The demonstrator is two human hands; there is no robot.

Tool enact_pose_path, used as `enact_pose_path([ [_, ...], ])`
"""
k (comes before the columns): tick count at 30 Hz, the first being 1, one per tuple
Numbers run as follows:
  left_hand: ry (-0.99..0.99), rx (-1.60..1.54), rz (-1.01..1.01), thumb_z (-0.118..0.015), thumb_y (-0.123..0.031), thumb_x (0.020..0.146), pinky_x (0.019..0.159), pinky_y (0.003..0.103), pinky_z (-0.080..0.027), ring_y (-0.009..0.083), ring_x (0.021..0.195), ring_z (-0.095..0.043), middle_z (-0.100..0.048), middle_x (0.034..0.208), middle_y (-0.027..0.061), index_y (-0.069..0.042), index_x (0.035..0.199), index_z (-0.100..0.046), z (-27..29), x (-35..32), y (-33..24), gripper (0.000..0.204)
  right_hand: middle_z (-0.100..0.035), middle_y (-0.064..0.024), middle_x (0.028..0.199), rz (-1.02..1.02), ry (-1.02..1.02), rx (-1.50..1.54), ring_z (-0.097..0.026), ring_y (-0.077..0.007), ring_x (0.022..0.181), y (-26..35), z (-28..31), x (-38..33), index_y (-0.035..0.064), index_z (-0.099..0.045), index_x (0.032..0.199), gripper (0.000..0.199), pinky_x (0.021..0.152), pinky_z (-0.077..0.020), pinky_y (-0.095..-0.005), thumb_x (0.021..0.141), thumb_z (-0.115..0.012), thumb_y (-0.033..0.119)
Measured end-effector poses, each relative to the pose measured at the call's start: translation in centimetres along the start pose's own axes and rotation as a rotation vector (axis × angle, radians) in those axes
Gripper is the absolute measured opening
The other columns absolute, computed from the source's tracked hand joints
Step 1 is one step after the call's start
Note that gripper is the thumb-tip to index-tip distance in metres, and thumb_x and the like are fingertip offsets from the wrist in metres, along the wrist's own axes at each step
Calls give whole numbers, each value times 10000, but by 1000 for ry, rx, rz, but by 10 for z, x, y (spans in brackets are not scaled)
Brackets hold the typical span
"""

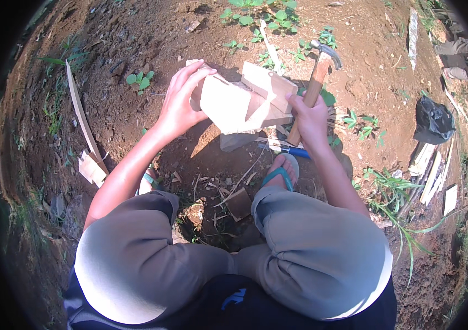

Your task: The person hammers nails into wood pieces to assemble a wooden structure while sitting on the ground outdoors.

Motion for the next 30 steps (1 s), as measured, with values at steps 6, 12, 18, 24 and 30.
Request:
enact_pose_path([
  [6,1,-134,-13,-911,-154,651,1184,465,-359,335,1426,-446,-517,1488,138,-103,1309,-554,4,2,4,751,-661,-78,952,23,30,-1,-659,-136,877,17,-9,-10,-43,-473,1168,550,795,-526,-266,808,-837,157],
  [12,3,-182,15,-898,-72,660,1188,422,-364,267,1409,-477,-552,1447,121,-92,1364,-550,25,-2,10,786,-678,-105,908,75,90,-103,-679,-142,782,54,-23,-22,-39,-508,1075,490,708,-558,-296,755,-825,153],
  [18,35,-249,67,-922,-115,621,1165,423,-390,264,1367,-521,-587,1417,113,-77,1373,-559,47,-11,9,836,-665,-94,922,19,176,-195,-658,-137,758,95,-31,-40,-29,-523,1102,499,692,-546,-283,764,-833,167],
  [24,47,-335,180,-933,-123,638,1139,398,-423,218,1320,-559,-602,1409,100,-56,1384,-554,44,-17,17,840,-597,-19,921,-17,211,-145,-626,-102,810,84,-29,-34,6,-545,1145,468,746,-531,-264,846,-818,240],
  [30,41,-415,265,-927,-130,696,1107,393,-455,184,1260,-590,-613,1374,79,-31,1410,-531,39,-27,37,822,-583,-3,995,-141,315,10,-607,-96,872,84,-30,-41,32,-540,1181,480,790,-529,-258,879,-803,297],
])
Point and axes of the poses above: each hand's wrist, its own x-axis towards the middle knuckle, its own z-axis out of the back of the hand, y = z × x, the point moved 6 cm from there along x, towards the middle knuckle
